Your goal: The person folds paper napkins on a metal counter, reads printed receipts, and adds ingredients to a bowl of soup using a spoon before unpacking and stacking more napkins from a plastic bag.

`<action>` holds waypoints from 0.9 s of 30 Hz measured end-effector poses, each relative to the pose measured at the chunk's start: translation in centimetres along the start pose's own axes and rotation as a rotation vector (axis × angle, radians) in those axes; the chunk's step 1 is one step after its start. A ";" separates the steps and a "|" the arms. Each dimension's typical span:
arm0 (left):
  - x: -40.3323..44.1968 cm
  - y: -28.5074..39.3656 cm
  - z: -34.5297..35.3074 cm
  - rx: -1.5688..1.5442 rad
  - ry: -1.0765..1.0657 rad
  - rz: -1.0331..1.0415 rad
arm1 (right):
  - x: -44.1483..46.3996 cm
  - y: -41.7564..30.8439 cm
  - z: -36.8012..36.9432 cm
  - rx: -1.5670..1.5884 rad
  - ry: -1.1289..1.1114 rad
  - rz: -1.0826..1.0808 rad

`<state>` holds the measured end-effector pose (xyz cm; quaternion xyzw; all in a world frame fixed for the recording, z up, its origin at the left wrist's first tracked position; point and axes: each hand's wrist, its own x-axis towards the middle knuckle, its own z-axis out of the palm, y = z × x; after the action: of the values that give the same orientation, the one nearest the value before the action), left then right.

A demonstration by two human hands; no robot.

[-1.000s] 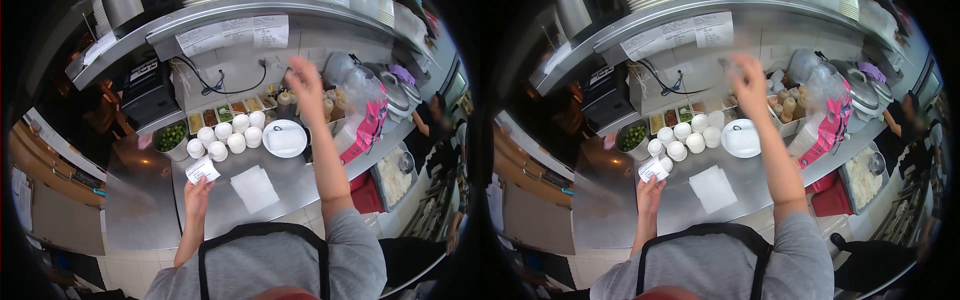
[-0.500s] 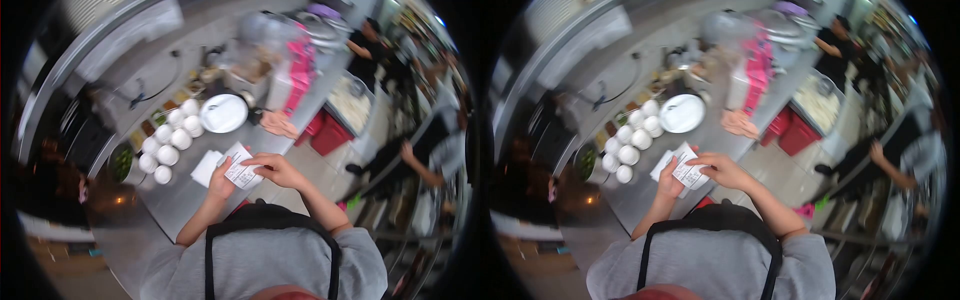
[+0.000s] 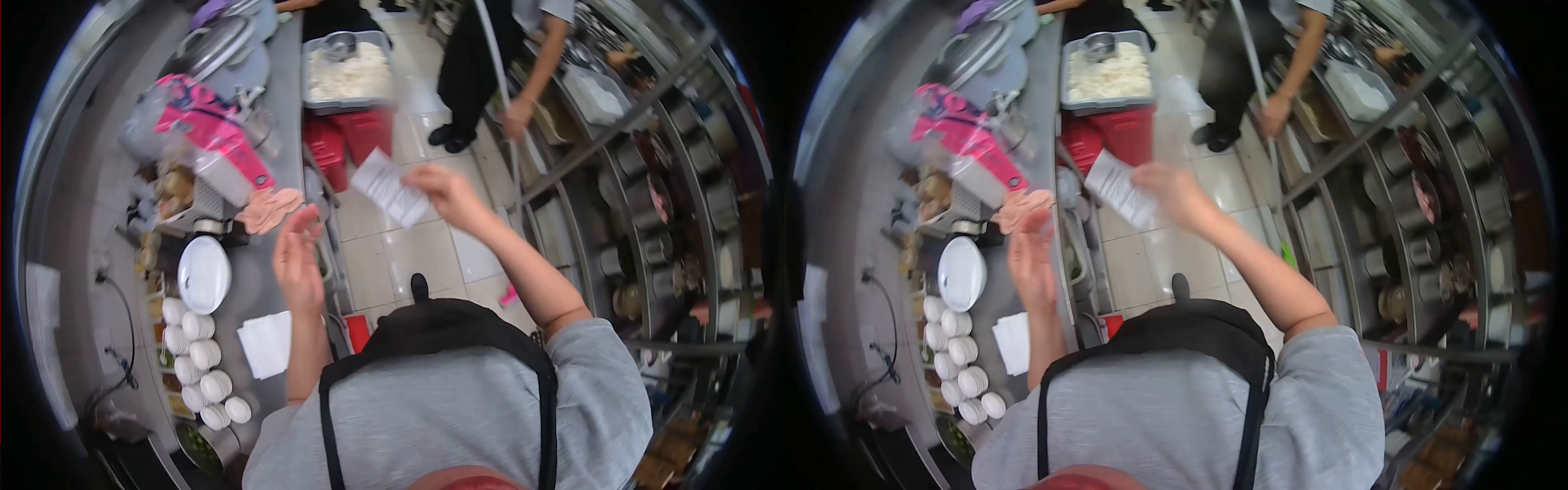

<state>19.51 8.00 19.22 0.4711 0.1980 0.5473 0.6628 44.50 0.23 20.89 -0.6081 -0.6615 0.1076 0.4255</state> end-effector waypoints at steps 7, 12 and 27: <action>0.2 10.2 12.6 -0.170 -0.754 0.739 | -2.6 9.2 -14.3 -0.337 0.374 0.223; 3.5 11.5 24.9 -0.732 -0.968 1.020 | -3.4 12.6 -23.5 -0.485 0.522 0.176; 15.2 2.8 36.9 -0.834 -1.008 1.041 | 4.3 29.0 -40.3 -0.616 0.583 0.184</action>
<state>51.56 6.69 43.08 0.4067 -0.5839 0.5359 0.4544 93.57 -4.15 28.33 -0.7682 -0.4579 -0.2332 0.3819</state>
